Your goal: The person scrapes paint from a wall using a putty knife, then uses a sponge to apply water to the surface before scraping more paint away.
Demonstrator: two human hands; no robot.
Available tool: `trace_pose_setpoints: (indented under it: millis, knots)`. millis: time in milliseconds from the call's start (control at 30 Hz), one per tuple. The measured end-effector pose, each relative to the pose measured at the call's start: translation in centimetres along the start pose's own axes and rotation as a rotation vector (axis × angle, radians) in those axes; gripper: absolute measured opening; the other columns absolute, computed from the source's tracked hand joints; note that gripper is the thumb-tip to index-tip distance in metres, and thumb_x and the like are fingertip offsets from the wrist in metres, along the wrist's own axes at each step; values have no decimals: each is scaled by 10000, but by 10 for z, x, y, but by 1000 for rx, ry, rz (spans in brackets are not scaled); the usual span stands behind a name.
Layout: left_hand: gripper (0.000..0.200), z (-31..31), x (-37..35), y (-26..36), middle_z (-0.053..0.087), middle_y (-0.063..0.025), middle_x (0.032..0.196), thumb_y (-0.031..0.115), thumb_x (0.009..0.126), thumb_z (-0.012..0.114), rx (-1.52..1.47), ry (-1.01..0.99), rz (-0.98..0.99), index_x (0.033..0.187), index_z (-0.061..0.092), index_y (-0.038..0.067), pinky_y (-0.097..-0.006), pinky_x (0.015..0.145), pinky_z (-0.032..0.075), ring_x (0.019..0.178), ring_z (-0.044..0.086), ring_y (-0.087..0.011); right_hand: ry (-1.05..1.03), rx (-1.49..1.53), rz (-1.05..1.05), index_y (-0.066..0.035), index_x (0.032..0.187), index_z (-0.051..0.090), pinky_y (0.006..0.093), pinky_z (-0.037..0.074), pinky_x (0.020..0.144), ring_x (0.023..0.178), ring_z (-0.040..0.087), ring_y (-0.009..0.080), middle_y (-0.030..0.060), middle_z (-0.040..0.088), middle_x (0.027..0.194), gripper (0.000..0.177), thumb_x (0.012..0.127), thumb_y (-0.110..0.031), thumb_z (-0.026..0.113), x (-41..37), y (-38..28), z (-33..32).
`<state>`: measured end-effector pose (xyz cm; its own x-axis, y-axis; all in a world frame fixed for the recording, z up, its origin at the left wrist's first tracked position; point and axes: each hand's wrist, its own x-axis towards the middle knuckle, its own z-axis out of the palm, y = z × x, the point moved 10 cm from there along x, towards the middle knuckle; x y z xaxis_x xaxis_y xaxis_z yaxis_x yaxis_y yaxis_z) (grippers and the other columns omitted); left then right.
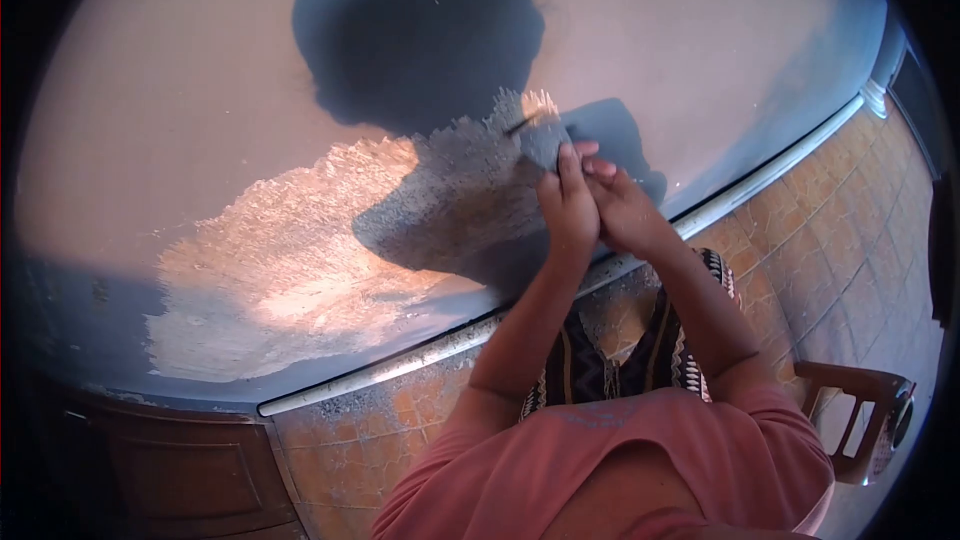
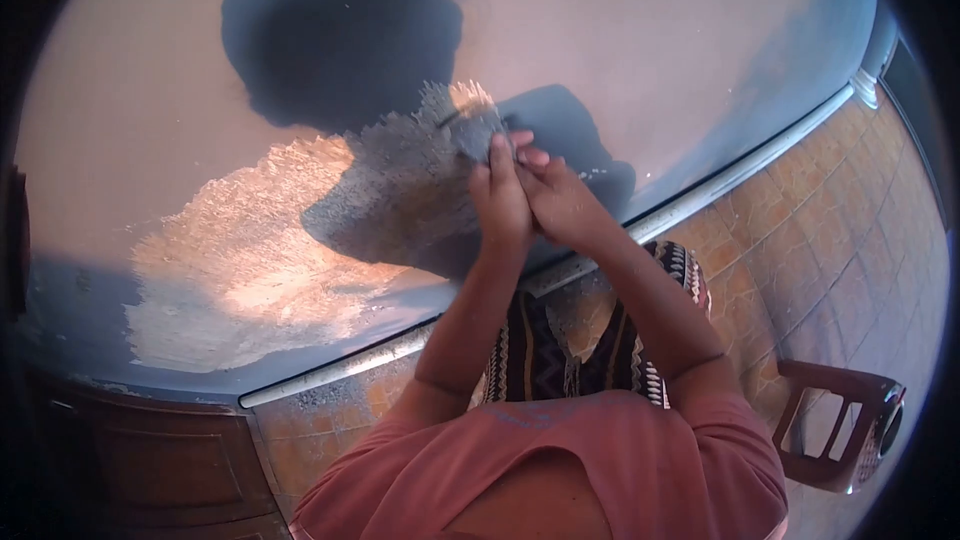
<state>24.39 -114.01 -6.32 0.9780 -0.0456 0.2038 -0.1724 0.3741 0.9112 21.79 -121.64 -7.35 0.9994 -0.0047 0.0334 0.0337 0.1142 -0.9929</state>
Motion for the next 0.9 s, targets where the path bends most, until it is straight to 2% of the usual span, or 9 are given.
trace_pose_setpoints:
  millis: [67, 200, 333, 400, 533, 600, 700, 800, 900]
  knots:
    - [366, -3, 3, 1, 585, -77, 763, 289, 1021, 405, -12, 14, 6, 988, 572, -35, -304, 690, 504, 707, 573, -151, 38, -17, -63, 21, 924, 589, 266, 335, 358, 406, 445, 102, 41, 533, 586, 331, 984, -269, 440, 4, -6, 0]
    - [368, 6, 1, 12, 580, -78, 760, 288, 1019, 407, -36, 14, -29, 988, 571, -39, -306, 691, 503, 704, 568, -149, -86, -87, 156, 26, 958, 592, 270, 341, 361, 407, 460, 116, 57, 552, 601, 336, 978, -274, 440, -3, -10, 1]
    - [371, -6, -3, -5, 576, -75, 754, 300, 1018, 412, -98, 22, -66, 993, 572, -35, -301, 679, 506, 696, 566, -149, 8, -83, -26, 19, 952, 586, 268, 350, 364, 406, 472, 125, 58, 551, 594, 325, 976, -269, 439, 0, 1, 4]
    - [371, -3, 9, 9, 578, -76, 753, 301, 1018, 412, -66, 12, 25, 999, 570, -35, -299, 673, 510, 690, 572, -153, 17, -86, -89, 21, 958, 581, 268, 353, 362, 403, 472, 128, 58, 554, 595, 326, 976, -271, 437, 4, -10, 7]
    - [362, 12, 7, 37, 581, -76, 762, 293, 1018, 409, -17, -40, 14, 1015, 568, -32, -301, 673, 515, 695, 578, -157, -28, -37, 64, 16, 945, 583, 261, 348, 362, 407, 466, 115, 47, 533, 578, 329, 977, -275, 433, -3, -25, 10]
    - [357, -2, -2, 11, 581, -75, 765, 287, 1019, 406, -84, 0, -56, 1022, 569, -31, -305, 681, 515, 695, 577, -155, 15, -77, 6, 11, 936, 584, 257, 344, 363, 407, 457, 109, 41, 516, 566, 324, 979, -271, 430, -9, -17, 10]
    - [352, -7, 3, 4, 582, -74, 763, 280, 1020, 402, -109, 26, -54, 1026, 568, -30, -308, 685, 513, 688, 576, -154, -57, -59, 208, 18, 915, 578, 262, 341, 358, 400, 458, 113, 47, 513, 564, 333, 984, -268, 423, -16, -16, 17]
    - [348, -9, -2, 6, 580, -76, 752, 276, 1020, 403, -102, 31, -46, 1023, 569, -30, -309, 683, 512, 676, 577, -154, -87, -34, 131, 24, 902, 575, 270, 340, 352, 392, 458, 118, 56, 520, 566, 339, 987, -265, 420, -9, -1, 15]
    - [347, -8, -5, 2, 577, -78, 743, 277, 1020, 404, -128, 5, -81, 1010, 575, -24, -311, 684, 514, 685, 582, -156, 20, -125, -111, 24, 888, 574, 276, 339, 348, 386, 459, 122, 58, 526, 566, 342, 991, -259, 413, -5, 0, 11]
